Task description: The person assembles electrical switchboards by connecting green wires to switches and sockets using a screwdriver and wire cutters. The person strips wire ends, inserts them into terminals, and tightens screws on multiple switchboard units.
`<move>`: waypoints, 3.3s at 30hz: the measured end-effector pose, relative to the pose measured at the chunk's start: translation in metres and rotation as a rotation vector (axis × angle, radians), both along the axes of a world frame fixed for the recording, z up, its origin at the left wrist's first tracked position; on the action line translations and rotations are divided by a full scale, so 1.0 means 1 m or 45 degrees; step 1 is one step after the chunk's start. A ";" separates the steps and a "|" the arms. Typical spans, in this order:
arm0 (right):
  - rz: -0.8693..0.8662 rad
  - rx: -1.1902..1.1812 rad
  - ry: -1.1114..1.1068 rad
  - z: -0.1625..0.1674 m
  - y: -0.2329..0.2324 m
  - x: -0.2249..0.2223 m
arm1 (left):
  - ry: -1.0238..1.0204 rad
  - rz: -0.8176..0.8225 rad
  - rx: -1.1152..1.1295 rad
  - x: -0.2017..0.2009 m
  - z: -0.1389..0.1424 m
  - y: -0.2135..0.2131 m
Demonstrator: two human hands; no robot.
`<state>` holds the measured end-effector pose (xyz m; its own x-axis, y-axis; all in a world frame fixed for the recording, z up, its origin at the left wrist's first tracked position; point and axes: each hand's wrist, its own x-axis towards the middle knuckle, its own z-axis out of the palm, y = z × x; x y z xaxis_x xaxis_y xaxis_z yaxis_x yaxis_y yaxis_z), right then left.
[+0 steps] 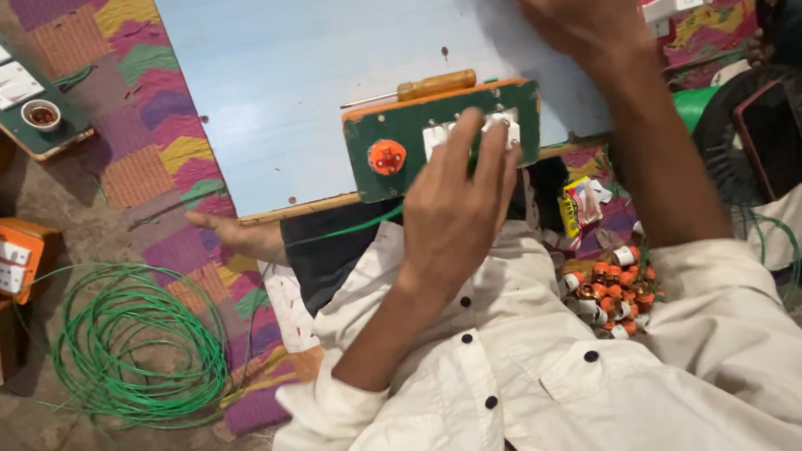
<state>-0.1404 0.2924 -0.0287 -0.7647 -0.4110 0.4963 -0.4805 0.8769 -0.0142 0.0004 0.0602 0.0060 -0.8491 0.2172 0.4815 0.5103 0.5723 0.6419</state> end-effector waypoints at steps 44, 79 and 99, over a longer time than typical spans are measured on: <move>-0.357 -0.999 -0.496 0.020 -0.076 0.191 | -0.046 0.044 0.056 0.003 -0.002 -0.040; -0.039 -1.178 -0.592 0.003 -0.060 0.156 | -0.049 0.065 0.197 -0.007 -0.021 -0.041; 0.139 -1.548 -0.842 -0.006 -0.045 0.160 | 0.146 -0.067 0.085 0.003 -0.018 -0.041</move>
<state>0.0199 0.2473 -0.0351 -0.9878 -0.0592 0.1440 -0.1498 0.1084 -0.9828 0.0034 0.0194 -0.0118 -0.7761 0.2244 0.5894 0.6107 0.5004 0.6136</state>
